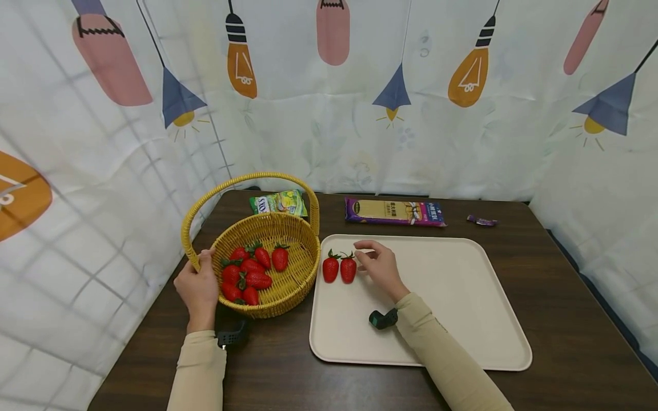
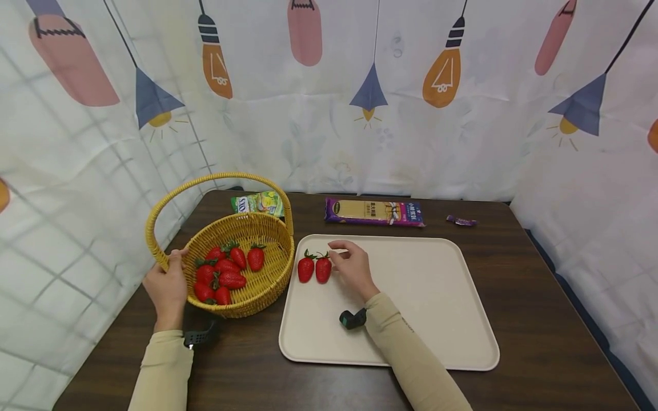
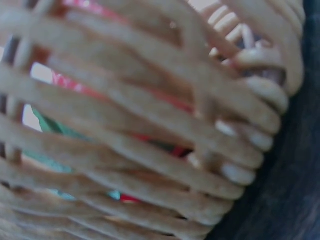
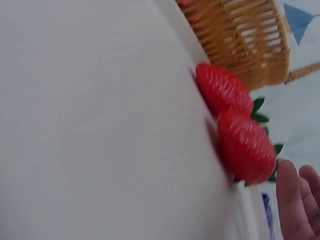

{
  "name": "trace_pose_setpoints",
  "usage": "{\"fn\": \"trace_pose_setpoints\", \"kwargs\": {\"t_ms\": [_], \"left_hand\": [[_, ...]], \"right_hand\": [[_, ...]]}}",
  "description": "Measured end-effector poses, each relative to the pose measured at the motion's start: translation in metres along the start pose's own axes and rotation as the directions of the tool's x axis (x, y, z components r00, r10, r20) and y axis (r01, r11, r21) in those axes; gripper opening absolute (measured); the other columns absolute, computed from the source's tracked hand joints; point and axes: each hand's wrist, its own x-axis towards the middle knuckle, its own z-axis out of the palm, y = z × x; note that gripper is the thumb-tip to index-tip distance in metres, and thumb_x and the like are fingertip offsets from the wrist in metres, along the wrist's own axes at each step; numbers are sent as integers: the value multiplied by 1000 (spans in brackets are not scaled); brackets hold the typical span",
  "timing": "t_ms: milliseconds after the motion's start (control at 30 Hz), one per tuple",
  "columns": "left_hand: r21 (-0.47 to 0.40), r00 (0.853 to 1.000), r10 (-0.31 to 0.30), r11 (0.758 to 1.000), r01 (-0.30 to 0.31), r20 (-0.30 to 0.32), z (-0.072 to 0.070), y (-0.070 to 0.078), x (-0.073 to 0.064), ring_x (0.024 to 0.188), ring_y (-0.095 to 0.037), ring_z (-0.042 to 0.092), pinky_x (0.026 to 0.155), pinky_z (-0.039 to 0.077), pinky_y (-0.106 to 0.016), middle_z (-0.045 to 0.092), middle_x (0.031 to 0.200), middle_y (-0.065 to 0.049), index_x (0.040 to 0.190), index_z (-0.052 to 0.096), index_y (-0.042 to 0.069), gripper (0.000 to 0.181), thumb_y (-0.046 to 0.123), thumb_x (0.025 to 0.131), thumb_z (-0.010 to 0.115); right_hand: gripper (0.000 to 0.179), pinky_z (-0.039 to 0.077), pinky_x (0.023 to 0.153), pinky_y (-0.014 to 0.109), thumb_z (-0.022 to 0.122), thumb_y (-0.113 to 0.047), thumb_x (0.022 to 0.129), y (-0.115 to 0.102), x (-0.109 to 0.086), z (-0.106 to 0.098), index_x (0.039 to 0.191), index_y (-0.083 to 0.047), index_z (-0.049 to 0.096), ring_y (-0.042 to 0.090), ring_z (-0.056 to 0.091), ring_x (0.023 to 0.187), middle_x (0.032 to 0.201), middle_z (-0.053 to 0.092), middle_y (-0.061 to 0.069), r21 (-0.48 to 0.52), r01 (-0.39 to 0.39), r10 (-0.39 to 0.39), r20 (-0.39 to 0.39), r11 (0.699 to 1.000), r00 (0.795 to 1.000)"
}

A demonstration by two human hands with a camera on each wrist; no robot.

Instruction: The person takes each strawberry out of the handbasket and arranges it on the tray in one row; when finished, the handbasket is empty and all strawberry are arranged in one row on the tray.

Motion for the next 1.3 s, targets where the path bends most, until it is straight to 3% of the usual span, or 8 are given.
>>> {"fn": "trace_pose_setpoints", "kwargs": {"t_ms": [233,367,600,733,933,1167,1300], "left_hand": [[15,1000,3,1000,-3,-3,-1,0,0,97,-27,63,77,38,-23,72,109,-14,108,77,9,52,51,97,49],[16,1000,-1,1000,1,1,-2,1,-1,93,-25,61,75,37,-22,72,110,-13,108,77,9,51,50,98,49],[13,1000,-16,1000,16,1,-2,3,-2,93,-20,60,76,37,-22,71,112,-12,109,77,10,50,50,98,49],[10,1000,-12,1000,12,5,-2,3,-2,95,-24,61,76,37,-23,71,111,-14,109,76,9,51,50,98,49],[13,1000,-2,1000,2,5,-2,2,-2,96,-26,62,76,37,-23,72,110,-14,109,76,9,50,50,98,49],[26,1000,2,1000,-2,-9,-3,3,-2,85,-12,58,73,37,-21,72,108,-13,108,77,11,49,50,98,50],[15,1000,1,1000,-1,3,-3,6,-3,87,-14,57,74,36,-23,72,107,-15,109,77,10,49,49,98,50]], "right_hand": [[25,56,75,46,61,-7,96,-30,0,14,117,4,64,46,63,93,118,63,21,86,76,-85,94,993,992],[26,53,79,53,58,-4,96,-49,2,27,118,8,62,48,61,94,116,62,25,123,107,-126,163,987,978],[23,53,85,38,63,-13,95,-70,3,58,116,-3,67,21,64,99,112,68,11,55,192,-199,194,980,961],[25,51,87,33,64,-12,94,-76,3,76,117,-3,67,22,63,101,114,68,13,39,233,-235,271,972,934],[28,50,88,27,66,-15,92,-80,6,100,118,-5,68,28,62,107,118,68,8,-41,234,-202,373,971,906],[27,49,81,23,68,-20,91,-88,13,127,116,-10,70,9,62,96,113,69,8,-108,187,-124,429,976,895],[25,48,80,21,67,-20,91,-87,19,144,113,-9,71,7,62,91,108,70,4,-117,154,-89,434,981,896]]}}
